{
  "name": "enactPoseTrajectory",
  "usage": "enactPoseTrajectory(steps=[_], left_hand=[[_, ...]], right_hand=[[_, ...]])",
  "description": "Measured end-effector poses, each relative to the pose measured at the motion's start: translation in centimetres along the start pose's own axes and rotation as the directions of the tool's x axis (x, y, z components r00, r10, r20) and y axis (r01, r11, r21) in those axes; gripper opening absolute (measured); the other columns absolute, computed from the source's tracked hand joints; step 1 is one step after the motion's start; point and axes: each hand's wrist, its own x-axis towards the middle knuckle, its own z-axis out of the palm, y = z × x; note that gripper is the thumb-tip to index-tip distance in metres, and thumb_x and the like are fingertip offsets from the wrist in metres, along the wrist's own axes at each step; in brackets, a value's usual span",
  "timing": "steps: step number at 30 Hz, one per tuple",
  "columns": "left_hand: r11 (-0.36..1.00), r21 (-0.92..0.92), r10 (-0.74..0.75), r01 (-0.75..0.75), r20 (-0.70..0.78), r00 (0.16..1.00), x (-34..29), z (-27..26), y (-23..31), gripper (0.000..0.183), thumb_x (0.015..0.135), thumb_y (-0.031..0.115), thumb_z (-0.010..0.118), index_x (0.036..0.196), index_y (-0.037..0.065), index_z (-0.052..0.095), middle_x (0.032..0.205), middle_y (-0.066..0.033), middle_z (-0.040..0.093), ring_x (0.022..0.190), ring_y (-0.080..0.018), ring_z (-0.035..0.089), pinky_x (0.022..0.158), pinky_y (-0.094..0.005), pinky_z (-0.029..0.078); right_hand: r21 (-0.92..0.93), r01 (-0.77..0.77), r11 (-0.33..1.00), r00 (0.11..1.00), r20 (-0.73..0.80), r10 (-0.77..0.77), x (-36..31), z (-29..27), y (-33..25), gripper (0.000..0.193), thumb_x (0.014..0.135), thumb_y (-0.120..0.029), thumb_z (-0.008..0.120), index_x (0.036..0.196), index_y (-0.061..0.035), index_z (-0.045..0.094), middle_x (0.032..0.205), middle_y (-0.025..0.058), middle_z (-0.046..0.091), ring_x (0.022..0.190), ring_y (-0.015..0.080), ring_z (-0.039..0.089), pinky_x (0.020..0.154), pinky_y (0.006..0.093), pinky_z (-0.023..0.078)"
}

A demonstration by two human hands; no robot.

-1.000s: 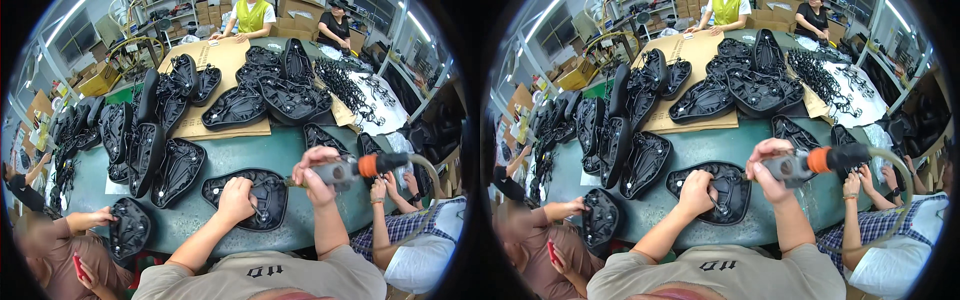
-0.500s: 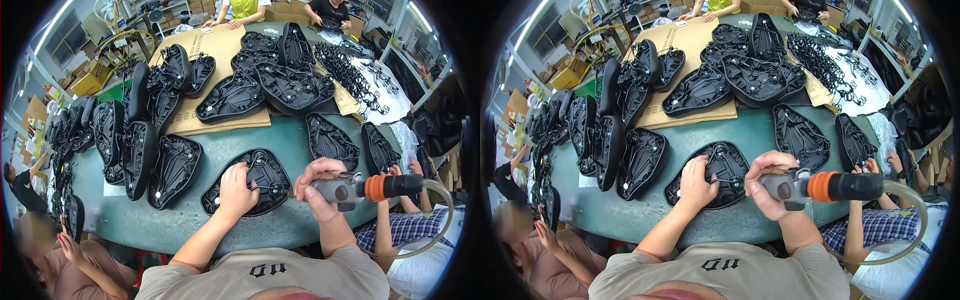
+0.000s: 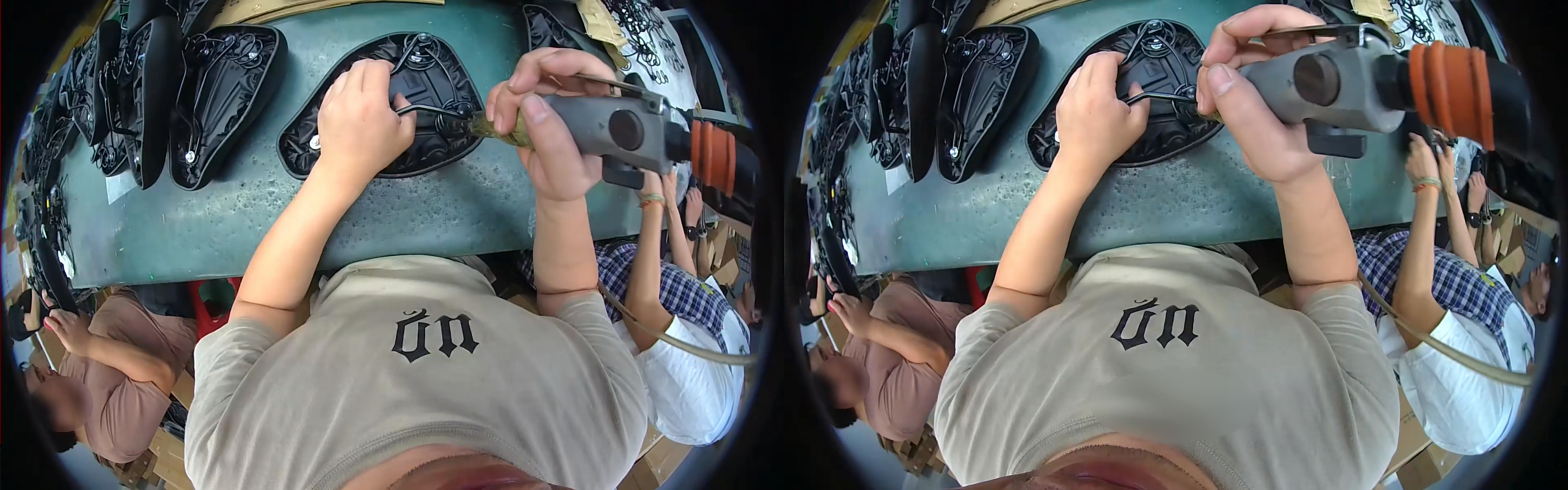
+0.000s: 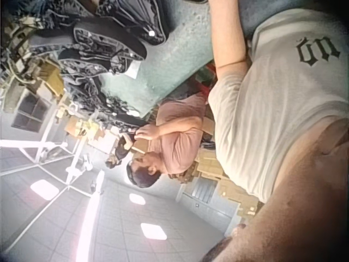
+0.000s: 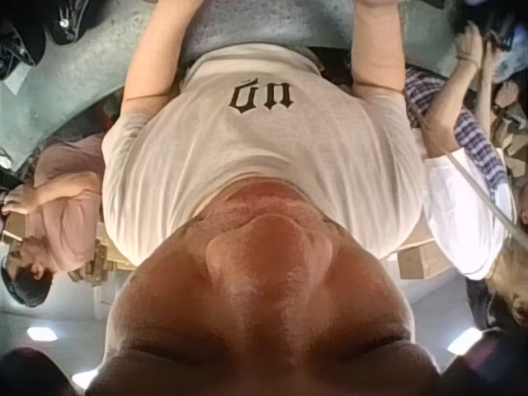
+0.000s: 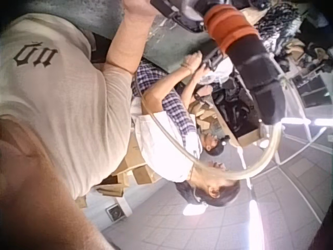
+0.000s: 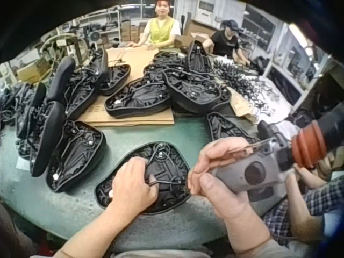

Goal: The person assembles bicycle seats by securing underside hardware using a pneumatic screwdriver and stacking the assembled seats on the workbench.

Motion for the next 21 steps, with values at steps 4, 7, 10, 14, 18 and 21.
enactPoseTrajectory(steps=[4, 7, 10, 14, 18, 21], left_hand=[[1.000, -0.008, 0.014, -0.014, -0.020, 1.000, 0.0, -0.7, 0.4, 0.034, 0.068, 0.007, 0.071, 0.100, 0.002, 0.060, 0.094, -0.0158, 0.063, 0.087, -0.0369, 0.064, 0.078, -0.0458, 0.054], [1.000, -0.014, -0.020, 0.020, -0.003, 1.000, -0.1, -1.5, 1.0, 0.036, 0.071, 0.007, 0.071, 0.105, 0.003, 0.060, 0.100, -0.0170, 0.064, 0.092, -0.0390, 0.064, 0.082, -0.0459, 0.054], [0.999, -0.046, -0.002, 0.001, -0.028, 1.000, 0.0, -0.9, 1.1, 0.039, 0.069, 0.006, 0.071, 0.106, 0.002, 0.058, 0.100, -0.0182, 0.063, 0.091, -0.0399, 0.063, 0.080, -0.0459, 0.054], [0.999, -0.044, 0.007, -0.006, 0.029, 1.000, -0.1, -1.4, 1.2, 0.039, 0.069, 0.006, 0.071, 0.105, 0.001, 0.059, 0.098, -0.0180, 0.062, 0.090, -0.0397, 0.063, 0.080, -0.0462, 0.054], [0.999, -0.006, -0.049, 0.050, 0.105, 0.993, -0.4, -1.7, 1.1, 0.042, 0.070, 0.010, 0.074, 0.108, 0.000, 0.059, 0.109, -0.0192, 0.063, 0.101, -0.0398, 0.063, 0.090, -0.0460, 0.053], [0.997, -0.083, 0.002, 0.001, 0.046, 0.999, 0.0, -3.2, 1.6, 0.045, 0.070, 0.012, 0.075, 0.110, 0.000, 0.059, 0.125, -0.0216, 0.060, 0.118, -0.0412, 0.059, 0.103, -0.0476, 0.048]], right_hand=[[-0.020, -0.057, 0.998, 0.997, -0.062, 0.055, 0.2, 1.8, 0.1, 0.032, 0.090, 0.009, 0.063, 0.117, -0.0025, 0.049, 0.100, 0.0138, 0.061, 0.069, 0.0142, 0.063, 0.063, 0.0272, 0.056], [-0.043, -0.078, 0.996, 0.997, -0.008, 0.078, -0.2, 1.6, 0.4, 0.025, 0.091, 0.005, 0.064, 0.107, -0.0056, 0.048, 0.092, 0.0128, 0.055, 0.066, 0.0198, 0.059, 0.061, 0.0378, 0.054], [-0.005, -0.064, 0.998, 0.996, -0.060, 0.064, -0.6, 1.9, 1.3, 0.027, 0.085, 0.008, 0.066, 0.104, -0.0023, 0.050, 0.080, 0.0085, 0.061, 0.069, 0.0149, 0.063, 0.064, 0.0288, 0.054], [-0.108, -0.157, 0.982, 0.984, -0.103, 0.146, 0.0, 3.8, -0.6, 0.030, 0.082, 0.007, 0.069, 0.110, 0.0018, 0.060, 0.089, 0.0128, 0.068, 0.074, 0.0140, 0.067, 0.070, 0.0277, 0.054], [-0.206, 0.108, 0.972, 0.994, 0.028, -0.104, -0.2, 3.0, -5.4, 0.033, 0.083, 0.006, 0.067, 0.114, -0.0022, 0.058, 0.109, 0.0179, 0.067, 0.072, 0.0189, 0.067, 0.069, 0.0279, 0.056], [-0.194, 0.140, 0.971, 0.982, -0.096, -0.161, -1.1, 2.3, -6.9, 0.037, 0.085, 0.007, 0.065, 0.118, -0.0031, 0.051, 0.101, 0.0171, 0.061, 0.067, 0.0175, 0.061, 0.062, 0.0297, 0.056]])
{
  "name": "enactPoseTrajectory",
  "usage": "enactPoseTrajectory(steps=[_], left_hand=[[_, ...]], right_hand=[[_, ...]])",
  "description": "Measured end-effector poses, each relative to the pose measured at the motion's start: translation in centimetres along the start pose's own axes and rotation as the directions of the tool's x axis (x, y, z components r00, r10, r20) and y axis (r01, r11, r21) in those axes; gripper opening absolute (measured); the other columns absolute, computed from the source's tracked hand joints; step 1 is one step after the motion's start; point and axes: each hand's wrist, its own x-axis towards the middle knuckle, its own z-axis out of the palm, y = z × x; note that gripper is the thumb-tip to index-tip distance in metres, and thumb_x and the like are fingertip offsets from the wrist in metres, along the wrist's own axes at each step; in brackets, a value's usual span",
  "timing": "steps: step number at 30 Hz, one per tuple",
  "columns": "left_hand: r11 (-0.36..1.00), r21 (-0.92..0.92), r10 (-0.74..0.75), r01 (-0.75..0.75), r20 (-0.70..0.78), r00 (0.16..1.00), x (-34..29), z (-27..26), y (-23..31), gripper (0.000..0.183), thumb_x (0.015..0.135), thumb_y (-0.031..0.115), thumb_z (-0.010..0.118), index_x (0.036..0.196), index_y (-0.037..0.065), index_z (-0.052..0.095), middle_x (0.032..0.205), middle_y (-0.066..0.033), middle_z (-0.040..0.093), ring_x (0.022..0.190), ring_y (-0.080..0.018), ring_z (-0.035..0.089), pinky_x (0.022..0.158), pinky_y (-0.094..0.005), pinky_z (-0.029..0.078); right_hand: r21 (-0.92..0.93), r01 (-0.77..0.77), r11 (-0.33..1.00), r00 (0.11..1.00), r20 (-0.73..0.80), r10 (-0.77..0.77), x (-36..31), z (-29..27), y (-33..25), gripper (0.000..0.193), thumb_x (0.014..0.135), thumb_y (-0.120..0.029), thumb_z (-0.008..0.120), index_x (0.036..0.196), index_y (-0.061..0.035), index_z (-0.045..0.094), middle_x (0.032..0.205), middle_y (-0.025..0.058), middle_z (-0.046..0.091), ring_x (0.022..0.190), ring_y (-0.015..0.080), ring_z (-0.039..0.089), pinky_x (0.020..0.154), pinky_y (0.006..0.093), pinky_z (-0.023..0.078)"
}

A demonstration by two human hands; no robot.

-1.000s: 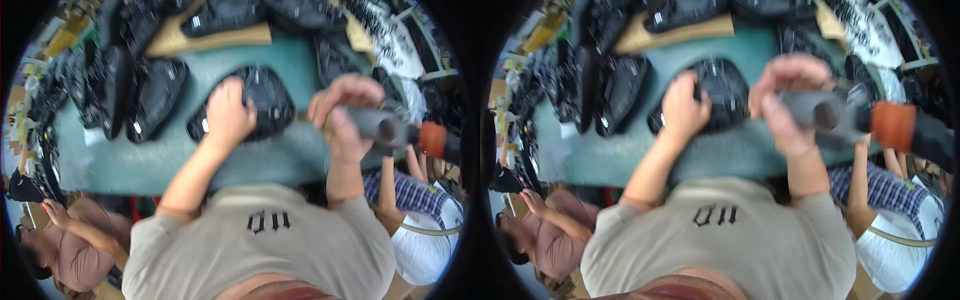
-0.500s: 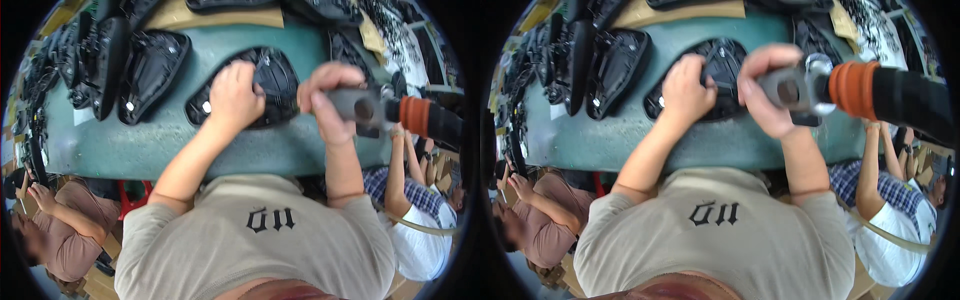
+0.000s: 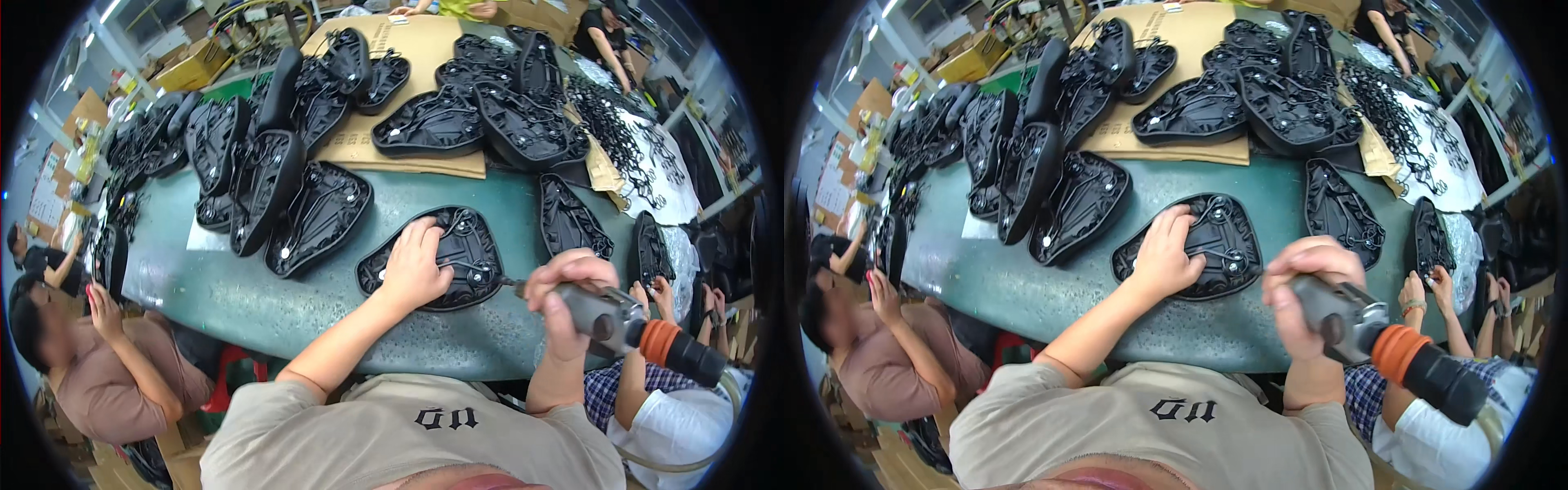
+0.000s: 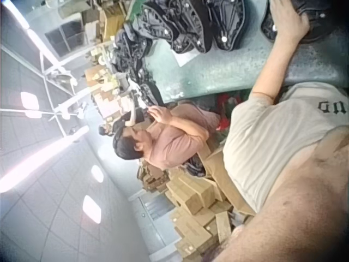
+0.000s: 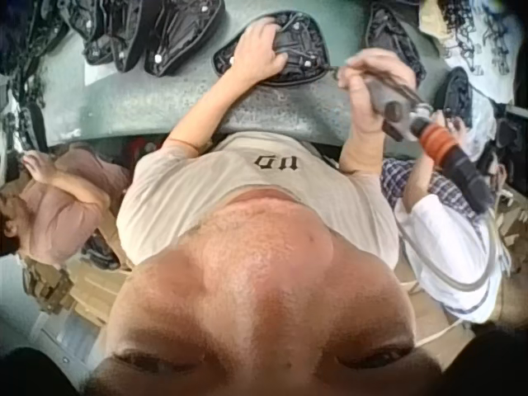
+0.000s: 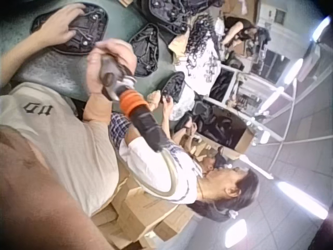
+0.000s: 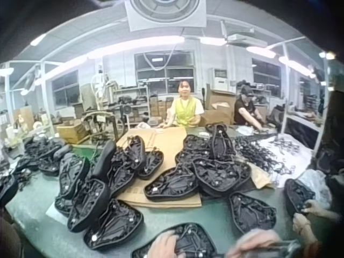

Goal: The person assembles bicycle seats by securing underside hardware using a pneumatic screwdriver and stacking the assembled seats on the workbench.

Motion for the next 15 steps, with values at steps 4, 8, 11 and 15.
enactPoseTrajectory(steps=[4, 8, 11, 15], left_hand=[[0.992, 0.126, -0.027, 0.015, 0.089, 0.996, -1.6, -2.4, -2.7, 0.046, 0.071, 0.014, 0.077, 0.110, 0.002, 0.058, 0.125, -0.0176, 0.062, 0.132, -0.0421, 0.053, 0.110, -0.0521, 0.042], [0.997, 0.077, -0.024, 0.024, 0.002, 1.000, -2.9, -7.3, -3.0, 0.036, 0.071, 0.013, 0.080, 0.100, 0.004, 0.060, 0.115, -0.0115, 0.067, 0.132, -0.0410, 0.055, 0.108, -0.0507, 0.043], [0.995, 0.045, -0.081, 0.093, -0.209, 0.975, -3.8, -15.3, -3.2, 0.033, 0.070, 0.011, 0.080, 0.098, 0.005, 0.063, 0.100, -0.0114, 0.067, 0.124, -0.0410, 0.062, 0.101, -0.0486, 0.049], [0.863, -0.012, -0.384, 0.504, -0.664, 0.642, -5.2, -23.6, -6.5, 0.040, 0.082, 0.008, 0.080, 0.119, 0.000, 0.068, 0.111, -0.0111, 0.070, 0.110, -0.0251, 0.066, 0.096, -0.0365, 0.053]], right_hand=[[-0.047, -0.122, 0.991, 0.987, -0.106, 0.117, -1.5, -2.2, 2.4, 0.036, 0.087, 0.009, 0.060, 0.120, -0.0002, 0.050, 0.103, 0.0182, 0.061, 0.066, 0.0187, 0.061, 0.060, 0.0308, 0.054], [-0.032, -0.223, 0.974, 0.968, -0.126, 0.217, -2.1, -3.4, 6.9, 0.033, 0.090, 0.011, 0.057, 0.121, 0.0034, 0.051, 0.102, 0.0196, 0.062, 0.065, 0.0207, 0.061, 0.060, 0.0333, 0.053], [-0.032, -0.286, 0.958, 0.953, -0.113, 0.281, -2.6, -3.3, 9.1, 0.030, 0.091, 0.009, 0.057, 0.120, 0.0034, 0.051, 0.101, 0.0182, 0.062, 0.063, 0.0195, 0.061, 0.061, 0.0328, 0.054], [-0.088, -0.360, 0.929, 0.922, -0.183, 0.340, -2.8, -2.6, 8.3, 0.029, 0.089, 0.009, 0.061, 0.115, 0.0011, 0.052, 0.092, 0.0129, 0.063, 0.065, 0.0158, 0.062, 0.060, 0.0294, 0.054]])
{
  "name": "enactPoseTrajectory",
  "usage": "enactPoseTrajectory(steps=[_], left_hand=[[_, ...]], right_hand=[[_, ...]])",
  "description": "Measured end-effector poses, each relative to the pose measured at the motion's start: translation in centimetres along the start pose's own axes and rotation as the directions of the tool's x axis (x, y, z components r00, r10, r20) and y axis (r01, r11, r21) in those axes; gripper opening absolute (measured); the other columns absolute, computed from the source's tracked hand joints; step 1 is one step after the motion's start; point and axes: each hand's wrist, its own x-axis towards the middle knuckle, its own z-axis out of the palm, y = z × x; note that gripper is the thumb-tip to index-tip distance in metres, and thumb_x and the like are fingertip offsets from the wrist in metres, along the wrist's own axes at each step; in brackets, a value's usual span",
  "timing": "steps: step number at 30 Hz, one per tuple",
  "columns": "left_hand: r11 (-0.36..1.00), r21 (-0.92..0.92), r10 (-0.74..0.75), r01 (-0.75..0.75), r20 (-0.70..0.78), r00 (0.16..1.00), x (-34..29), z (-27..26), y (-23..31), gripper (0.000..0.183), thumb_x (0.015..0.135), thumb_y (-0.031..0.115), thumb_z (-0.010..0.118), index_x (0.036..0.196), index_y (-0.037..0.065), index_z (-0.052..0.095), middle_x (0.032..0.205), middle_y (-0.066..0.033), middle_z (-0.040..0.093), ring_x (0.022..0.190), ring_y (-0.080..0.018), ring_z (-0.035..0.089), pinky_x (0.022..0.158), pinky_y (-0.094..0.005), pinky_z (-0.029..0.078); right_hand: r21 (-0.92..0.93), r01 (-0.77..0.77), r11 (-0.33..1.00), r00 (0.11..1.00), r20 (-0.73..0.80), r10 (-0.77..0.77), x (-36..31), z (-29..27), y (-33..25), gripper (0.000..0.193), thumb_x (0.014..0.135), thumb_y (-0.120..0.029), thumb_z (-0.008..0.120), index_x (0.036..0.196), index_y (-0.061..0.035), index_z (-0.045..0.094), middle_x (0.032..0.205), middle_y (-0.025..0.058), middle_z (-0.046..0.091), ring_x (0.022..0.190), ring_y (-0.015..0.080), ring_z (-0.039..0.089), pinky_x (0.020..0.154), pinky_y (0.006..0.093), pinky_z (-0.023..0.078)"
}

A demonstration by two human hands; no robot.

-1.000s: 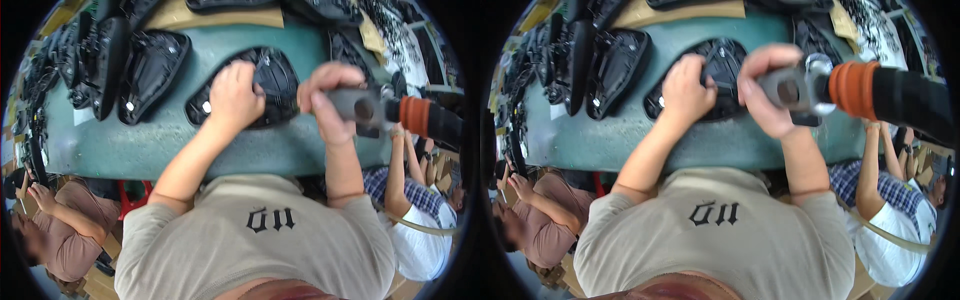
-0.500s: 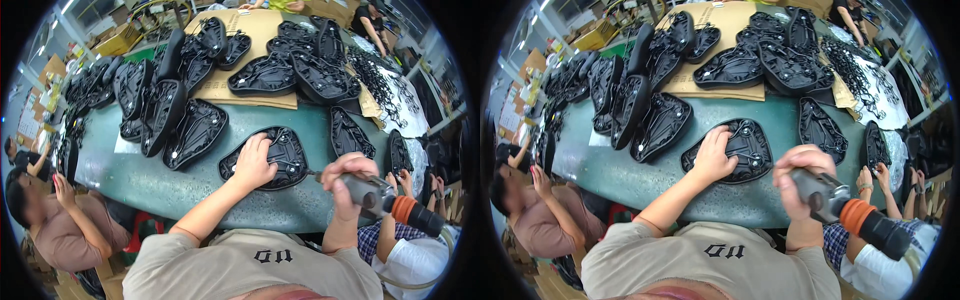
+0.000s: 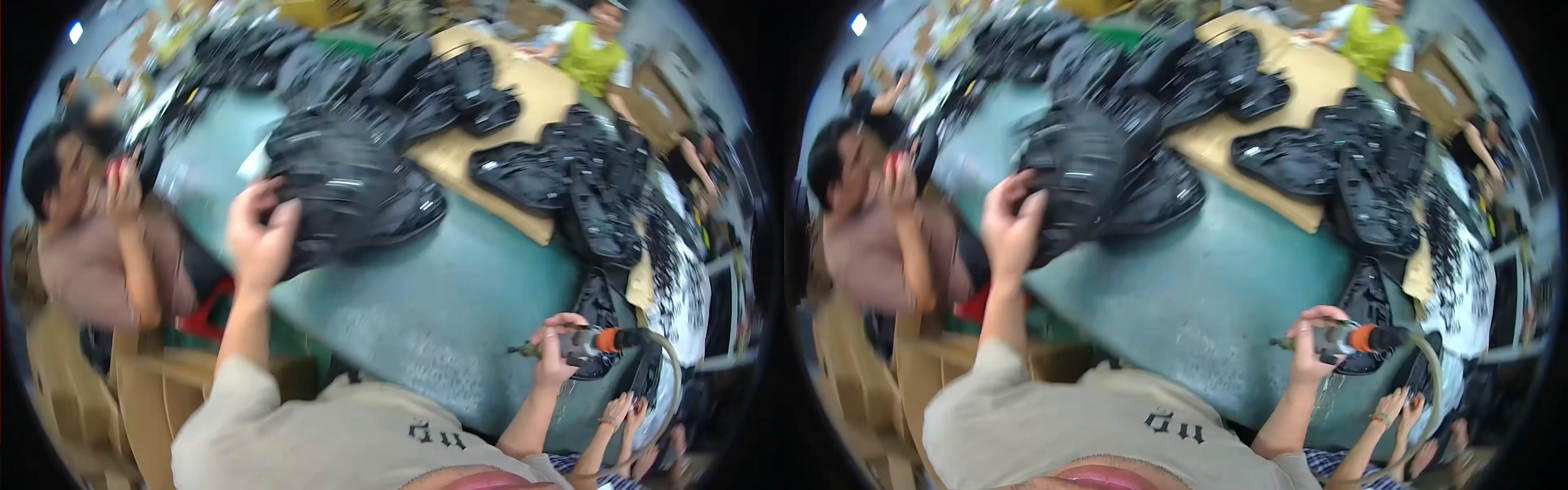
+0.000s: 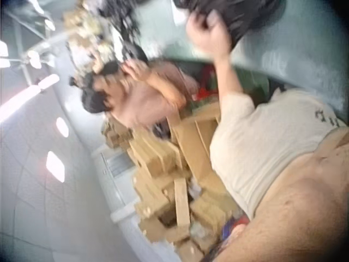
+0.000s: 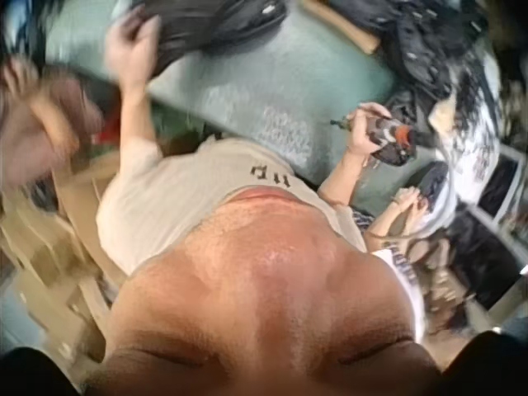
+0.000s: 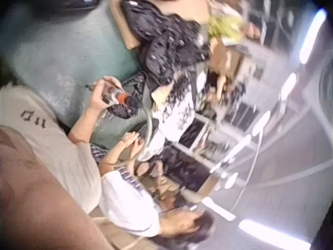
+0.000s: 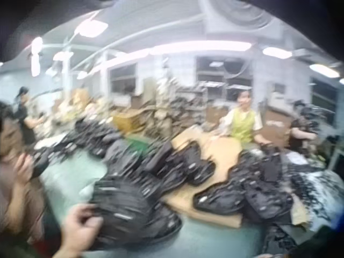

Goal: The person assembles bicycle seats by securing underside hardware using a pneumatic screwdriver and stacking the assembled seats on the workbench.

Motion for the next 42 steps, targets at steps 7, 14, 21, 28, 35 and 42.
enactPoseTrajectory(steps=[7, 14, 21, 28, 35, 42], left_hand=[[0.555, 0.598, -0.357, 0.578, -0.457, 0.815, 3.8, -6.6, -19.0, 0.054, 0.077, 0.040, 0.077, 0.107, -0.004, 0.068, 0.113, -0.0238, 0.070, 0.115, -0.0420, 0.064, 0.101, -0.0536, 0.048], [0.519, 0.624, -0.206, 0.584, -0.572, 0.794, 6.2, -2.9, -22.4, 0.079, 0.082, 0.049, 0.077, 0.138, -0.002, 0.056, 0.146, -0.0254, 0.053, 0.140, -0.0411, 0.047, 0.116, -0.0560, 0.036], [0.812, -0.077, 0.573, -0.579, 0.296, 0.764, -0.1, 16.1, 6.9, 0.041, 0.083, 0.004, 0.077, 0.121, 0.000, 0.063, 0.138, -0.0192, 0.060, 0.129, -0.0351, 0.057, 0.113, -0.0442, 0.040], [0.712, -0.104, 0.602, -0.694, 0.599, 0.528, -1.6, 35.5, 11.8, 0.077, 0.080, 0.024, 0.081, 0.142, -0.006, 0.046, 0.153, -0.0296, 0.042, 0.144, -0.0454, 0.041, 0.120, -0.0502, 0.034], [0.783, 0.118, 0.390, -0.611, 0.672, 0.629, -0.2, 41.8, 13.3, 0.116, 0.065, 0.069, 0.085, 0.144, -0.005, 0.042, 0.135, -0.0228, 0.055, 0.129, -0.0405, 0.051, 0.111, -0.0523, 0.037], [0.802, -0.027, 0.486, -0.597, 0.612, 0.624, -2.8, 34.6, 10.6, 0.047, 0.082, 0.023, 0.078, 0.122, 0.005, 0.060, 0.110, -0.0142, 0.063, 0.109, -0.0349, 0.061, 0.091, -0.0499, 0.047]], right_hand=[[0.088, -0.059, 0.994, 0.997, -0.040, 0.063, -0.1, -0.4, 0.9, 0.037, 0.085, 0.011, 0.065, 0.119, 0.0017, 0.053, 0.097, 0.0113, 0.065, 0.072, 0.0136, 0.065, 0.061, 0.0278, 0.056], [0.103, -0.074, 0.992, 0.996, -0.047, 0.079, 0.3, -1.0, 1.2, 0.042, 0.085, 0.012, 0.066, 0.123, 0.0010, 0.052, 0.100, 0.0115, 0.065, 0.074, 0.0123, 0.065, 0.062, 0.0274, 0.057], [0.116, -0.030, 0.993, 0.997, -0.074, 0.039, 1.8, -1.4, 1.6, 0.059, 0.085, 0.011, 0.068, 0.139, 0.0023, 0.046, 0.104, 0.0125, 0.063, 0.080, 0.0133, 0.064, 0.066, 0.0276, 0.057], [0.118, -0.063, 0.991, 0.996, -0.061, 0.070, 1.0, -0.9, 1.4, 0.056, 0.084, 0.009, 0.070, 0.135, -0.0002, 0.050, 0.105, 0.0109, 0.065, 0.081, 0.0112, 0.062, 0.073, 0.0271, 0.052], [0.010, -0.009, 1.000, 0.996, -0.086, 0.009, 0.0, -1.1, 1.4, 0.053, 0.084, 0.009, 0.072, 0.132, -0.0016, 0.053, 0.104, 0.0082, 0.066, 0.084, 0.0101, 0.059, 0.076, 0.0277, 0.051], [0.020, 0.050, 0.999, 0.993, -0.104, -0.047, 0.1, -0.3, 1.4, 0.046, 0.089, 0.012, 0.063, 0.131, -0.0004, 0.050, 0.117, 0.0140, 0.063, 0.080, 0.0137, 0.066, 0.072, 0.0289, 0.056]])
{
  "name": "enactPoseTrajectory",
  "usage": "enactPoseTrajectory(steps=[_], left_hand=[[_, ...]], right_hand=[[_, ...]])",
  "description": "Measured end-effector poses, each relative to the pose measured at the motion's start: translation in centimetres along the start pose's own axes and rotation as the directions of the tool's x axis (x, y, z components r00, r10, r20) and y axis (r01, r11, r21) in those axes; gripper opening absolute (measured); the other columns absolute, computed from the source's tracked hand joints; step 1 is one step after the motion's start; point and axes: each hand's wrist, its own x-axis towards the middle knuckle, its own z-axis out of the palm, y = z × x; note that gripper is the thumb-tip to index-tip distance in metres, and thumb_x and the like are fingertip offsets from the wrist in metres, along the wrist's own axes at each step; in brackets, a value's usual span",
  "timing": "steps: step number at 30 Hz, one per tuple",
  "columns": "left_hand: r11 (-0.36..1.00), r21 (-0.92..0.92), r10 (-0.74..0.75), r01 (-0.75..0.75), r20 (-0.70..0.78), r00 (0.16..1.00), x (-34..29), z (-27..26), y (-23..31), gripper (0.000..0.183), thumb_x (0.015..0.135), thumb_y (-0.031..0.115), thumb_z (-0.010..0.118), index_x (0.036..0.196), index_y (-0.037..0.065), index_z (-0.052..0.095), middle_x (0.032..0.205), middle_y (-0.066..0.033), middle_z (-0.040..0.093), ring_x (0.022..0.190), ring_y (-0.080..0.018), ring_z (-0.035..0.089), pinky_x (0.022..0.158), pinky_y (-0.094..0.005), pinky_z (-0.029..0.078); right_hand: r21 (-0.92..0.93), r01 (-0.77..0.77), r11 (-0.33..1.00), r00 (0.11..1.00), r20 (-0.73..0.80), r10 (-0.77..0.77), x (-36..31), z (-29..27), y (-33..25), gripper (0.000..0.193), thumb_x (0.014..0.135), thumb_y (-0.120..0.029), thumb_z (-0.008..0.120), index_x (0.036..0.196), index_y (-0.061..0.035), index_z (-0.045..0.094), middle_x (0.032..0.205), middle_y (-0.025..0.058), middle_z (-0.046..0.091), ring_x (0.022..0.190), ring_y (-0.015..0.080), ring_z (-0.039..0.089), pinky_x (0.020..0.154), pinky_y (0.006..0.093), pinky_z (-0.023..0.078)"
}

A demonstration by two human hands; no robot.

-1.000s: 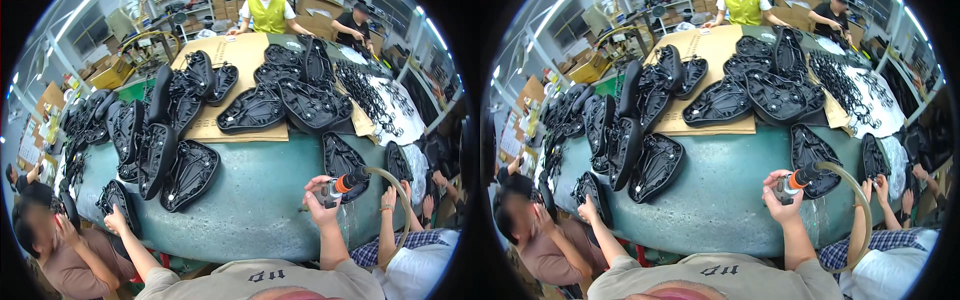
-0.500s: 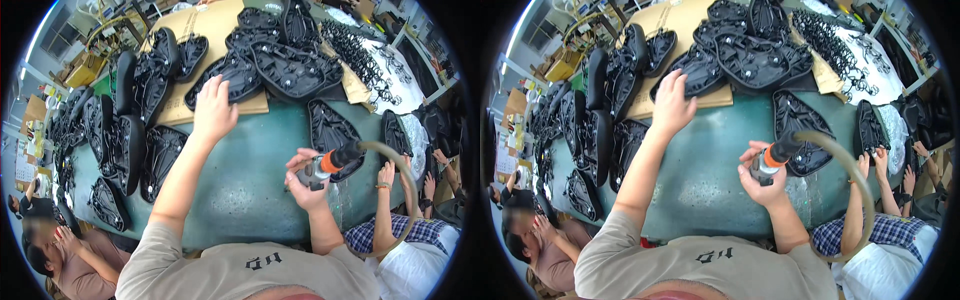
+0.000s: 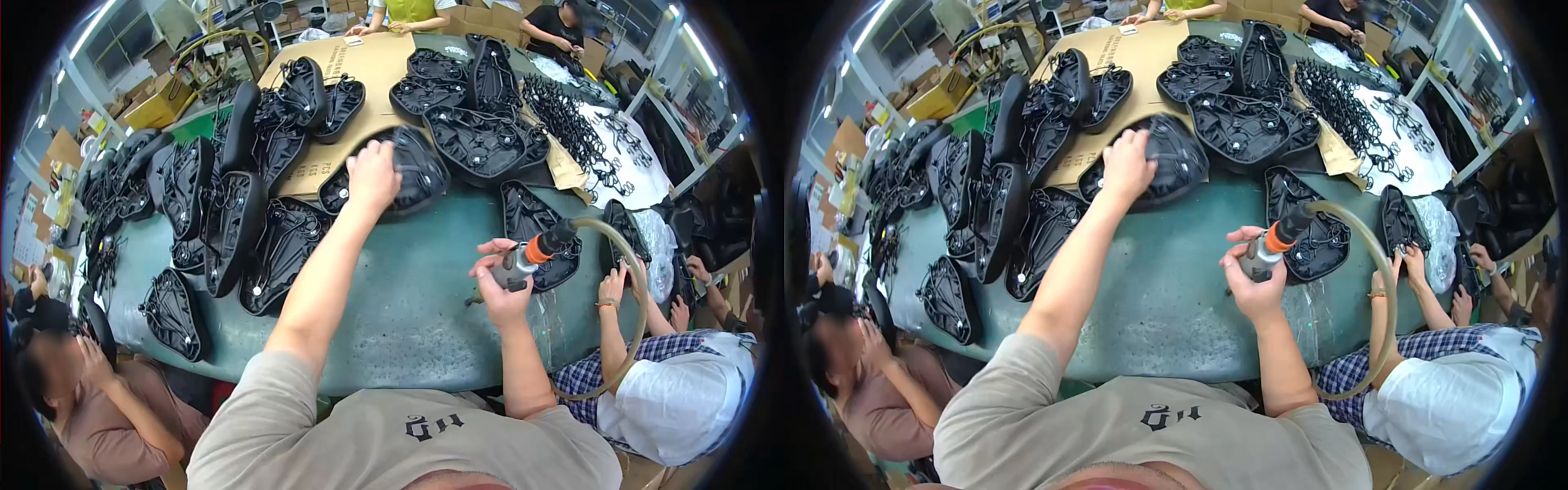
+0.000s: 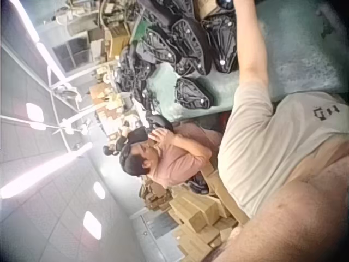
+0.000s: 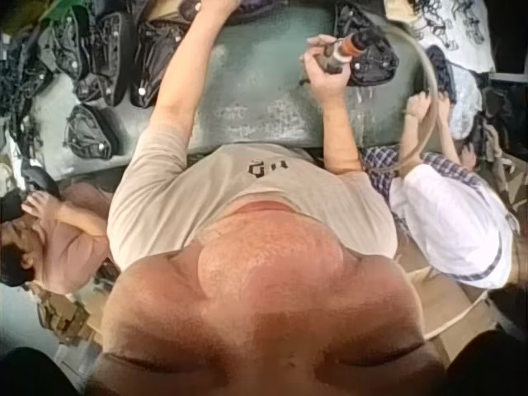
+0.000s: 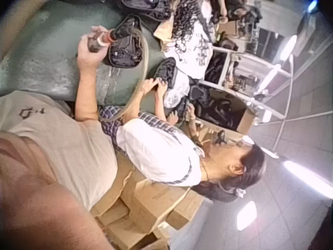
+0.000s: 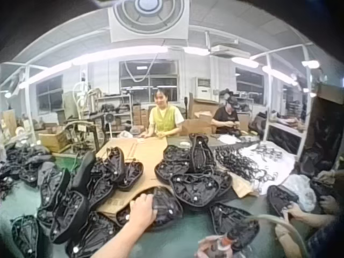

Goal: The person assembles bicycle seats by securing underside hardware using a pneumatic screwdriver and stacking the assembled seats on the workbench.

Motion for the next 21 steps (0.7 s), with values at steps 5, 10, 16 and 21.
enactPoseTrajectory(steps=[5, 10, 16, 21], left_hand=[[0.756, -0.435, 0.533, -0.489, -0.024, 0.846, -8.3, -7.3, 1.9, 0.038, 0.075, 0.001, 0.063, 0.109, 0.014, 0.071, 0.100, -0.0095, 0.065, 0.107, -0.0347, 0.061, 0.090, -0.0469, 0.046], [0.558, -0.679, 0.723, -0.478, 0.114, 0.682, -17.7, -8.5, 3.3, 0.038, 0.081, 0.005, 0.068, 0.118, 0.011, 0.070, 0.127, -0.0130, 0.065, 0.119, -0.0360, 0.062, 0.101, -0.0451, 0.053], [0.542, -0.744, 0.679, -0.390, 0.114, 0.725, -20.8, -8.0, 5.1, 0.030, 0.090, 0.010, 0.069, 0.120, 0.009, 0.068, 0.126, -0.0153, 0.065, 0.118, -0.0367, 0.063, 0.100, -0.0441, 0.054], [0.564, -0.725, 0.639, -0.395, 0.081, 0.765, -21.5, -7.2, 4.4, 0.034, 0.087, 0.008, 0.071, 0.121, 0.010, 0.070, 0.128, -0.0154, 0.067, 0.118, -0.0350, 0.065, 0.099, -0.0435, 0.055]], right_hand=[[0.051, -0.075, 0.996, 0.996, -0.048, 0.078, -0.2, -1.2, -0.3, 0.040, 0.090, 0.009, 0.059, 0.127, -0.0002, 0.049, 0.106, 0.0133, 0.063, 0.069, 0.0166, 0.064, 0.065, 0.0309, 0.054], [0.071, -0.089, 0.994, 0.995, -0.032, 0.092, -0.4, -1.8, -3.5, 0.040, 0.090, 0.010, 0.062, 0.127, 0.0016, 0.050, 0.099, 0.0111, 0.064, 0.065, 0.0134, 0.062, 0.057, 0.0275, 0.053], [0.227, -0.001, 0.974, 0.997, 0.081, -0.018, 2.2, 2.6, -6.2, 0.043, 0.091, 0.007, 0.065, 0.130, 0.0013, 0.049, 0.095, 0.0103, 0.064, 0.063, 0.0138, 0.062, 0.055, 0.0283, 0.053], [0.241, 0.090, 0.966, 0.970, 0.197, -0.140, 5.5, 5.8, -6.4, 0.008, 0.096, -0.003, 0.064, 0.102, 0.0008, 0.060, 0.075, 0.0050, 0.063, 0.061, 0.0131, 0.062, 0.056, 0.0269, 0.049]])
